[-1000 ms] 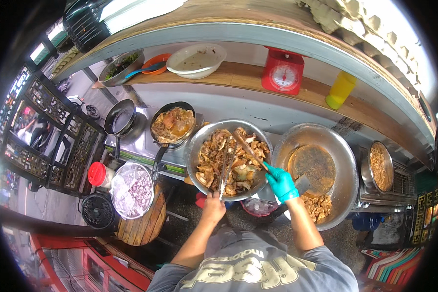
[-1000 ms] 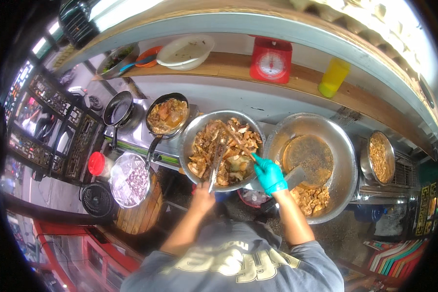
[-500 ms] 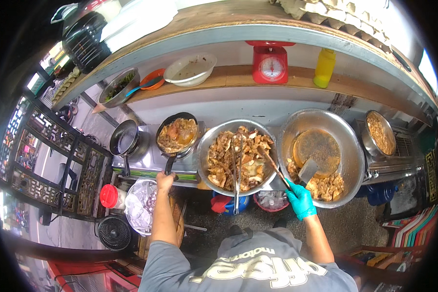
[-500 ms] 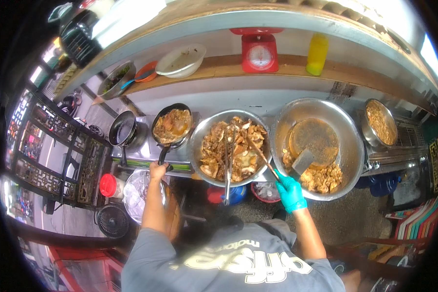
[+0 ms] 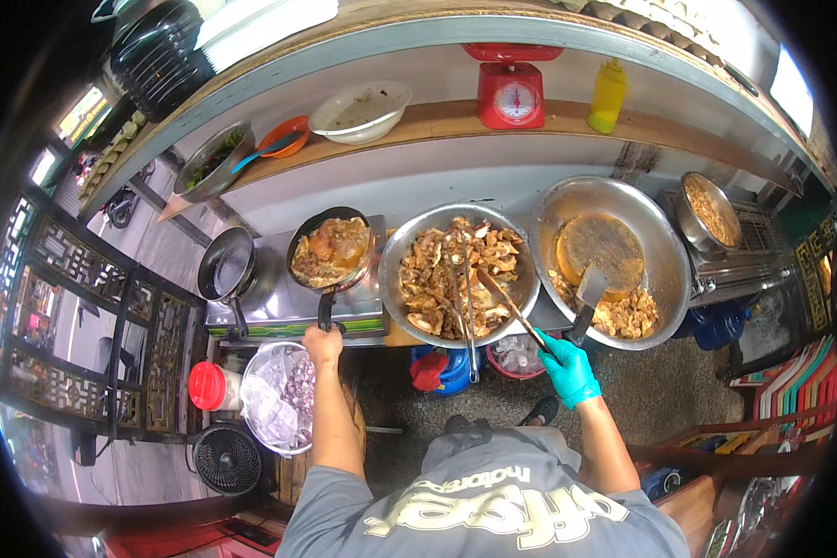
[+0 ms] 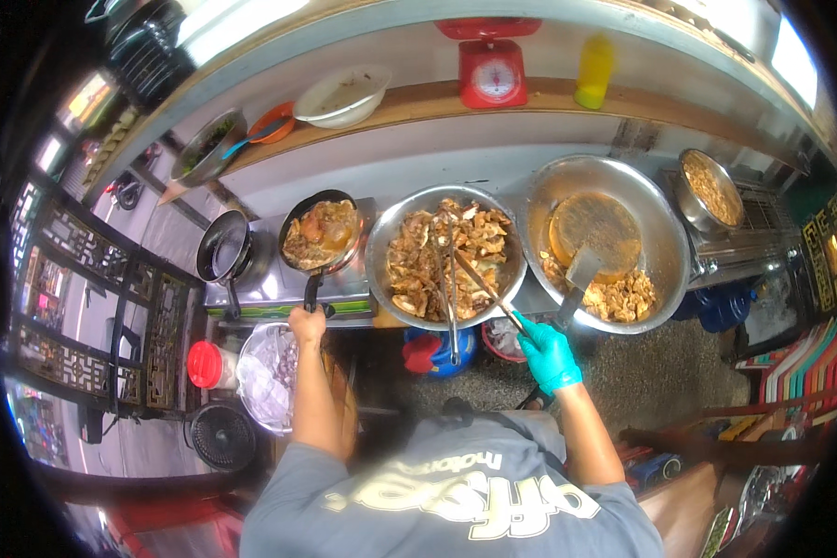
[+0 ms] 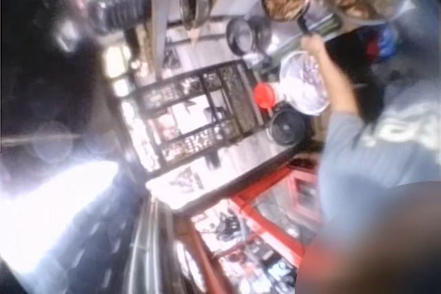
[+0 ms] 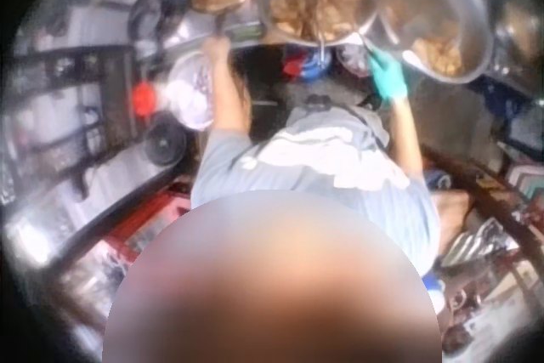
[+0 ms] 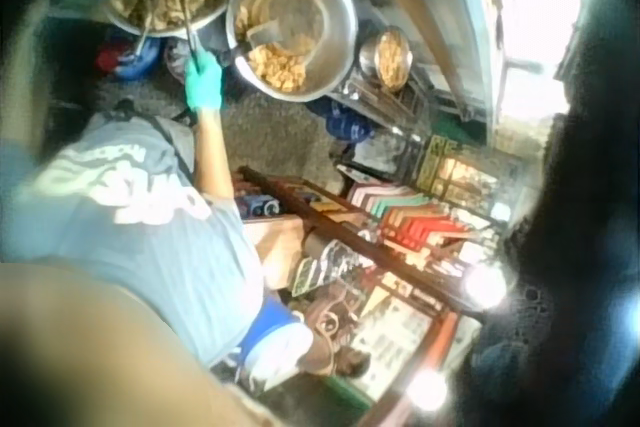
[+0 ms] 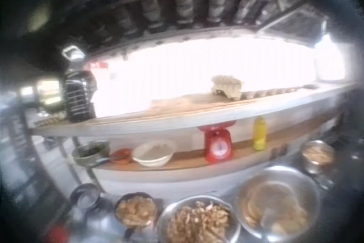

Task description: The person uses a knife and wooden spatula to chop and mix cooked meat in a large metal bowl, then transfers portions into a frying pan. The process is repeated multiple times with consistent chopping and mixing motions.

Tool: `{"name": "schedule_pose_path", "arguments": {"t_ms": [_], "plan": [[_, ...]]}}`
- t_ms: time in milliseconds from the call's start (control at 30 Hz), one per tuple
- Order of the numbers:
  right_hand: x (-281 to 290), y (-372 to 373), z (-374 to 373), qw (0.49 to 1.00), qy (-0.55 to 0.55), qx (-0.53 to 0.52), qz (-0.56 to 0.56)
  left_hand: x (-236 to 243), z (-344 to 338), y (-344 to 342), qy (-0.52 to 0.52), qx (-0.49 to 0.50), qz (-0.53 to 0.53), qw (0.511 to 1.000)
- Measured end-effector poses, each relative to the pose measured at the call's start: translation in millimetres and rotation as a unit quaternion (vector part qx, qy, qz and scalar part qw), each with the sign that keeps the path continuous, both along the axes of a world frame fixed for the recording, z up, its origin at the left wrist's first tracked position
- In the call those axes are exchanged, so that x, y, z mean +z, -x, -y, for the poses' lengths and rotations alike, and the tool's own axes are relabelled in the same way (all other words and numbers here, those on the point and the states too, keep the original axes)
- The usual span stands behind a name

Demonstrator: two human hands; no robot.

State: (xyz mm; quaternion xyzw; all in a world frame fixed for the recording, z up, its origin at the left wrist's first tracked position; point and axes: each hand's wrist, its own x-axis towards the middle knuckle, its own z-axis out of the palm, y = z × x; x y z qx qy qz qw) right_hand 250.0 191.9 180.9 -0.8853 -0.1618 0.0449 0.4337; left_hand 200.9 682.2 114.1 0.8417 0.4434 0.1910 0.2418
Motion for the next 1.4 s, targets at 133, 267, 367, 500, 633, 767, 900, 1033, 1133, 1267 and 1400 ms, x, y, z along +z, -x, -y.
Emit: {"name": "schedule_pose_path", "arguments": {"t_ms": [133, 267, 367, 500, 633, 767, 900, 1033, 1133, 1267, 1400], "plan": [[0.1, 8.6, 5.4, 0.999, 0.031, -0.011, -0.011, 2.5, -9.9, -3.9, 0.013, -0.013, -0.023, 1.0], [-8.8, 19.2, 17.1, 1.0, 0.004, -0.03, 0.007, 7.0, -23.1, 5.4, 0.077, -0.04, -0.018, 0.996], [-16.1, 23.1, 27.6, 0.999, 0.003, -0.045, 0.025, -9.7, -37.1, 18.2, 0.169, -0.061, 0.065, 0.982], [-17.5, 25.1, 40.5, 0.997, 0.017, -0.078, 0.005, -66.4, -66.5, 32.1, 0.498, 0.064, 0.397, 0.769], [-11.4, 25.2, 46.5, 0.995, -0.02, -0.096, -0.028, -139.6, -67.5, 16.4, 0.446, 0.083, 0.133, 0.881], [-7.4, 30.2, 50.0, 0.995, -0.016, -0.096, 0.019, -173.1, -69.7, 4.2, 0.46, 0.006, 0.204, 0.864], [-6.2, 38.9, 56.8, 0.994, -0.051, -0.085, 0.04, -170.4, -74.3, 1.6, 0.445, 0.021, 0.181, 0.877], [-7.4, 47.7, 67.5, 0.994, -0.053, -0.093, 0.038, -163.9, -79.0, -3.1, 0.603, 0.118, 0.278, 0.739], [-11.9, 50.4, 74.8, 0.993, -0.052, -0.103, 0.007, -165.0, -82.9, -8.6, 0.625, 0.144, 0.319, 0.698], [-23.4, 44.5, 73.4, 0.992, -0.067, -0.105, 0.02, -162.9, -80.6, -11.2, 0.424, 0.019, 0.18, 0.887], [-38.3, 26.3, 50.6, 0.996, -0.027, -0.081, 0.037, -147.5, -64.7, -10.1, 0.237, -0.038, 0.057, 0.969]]}}
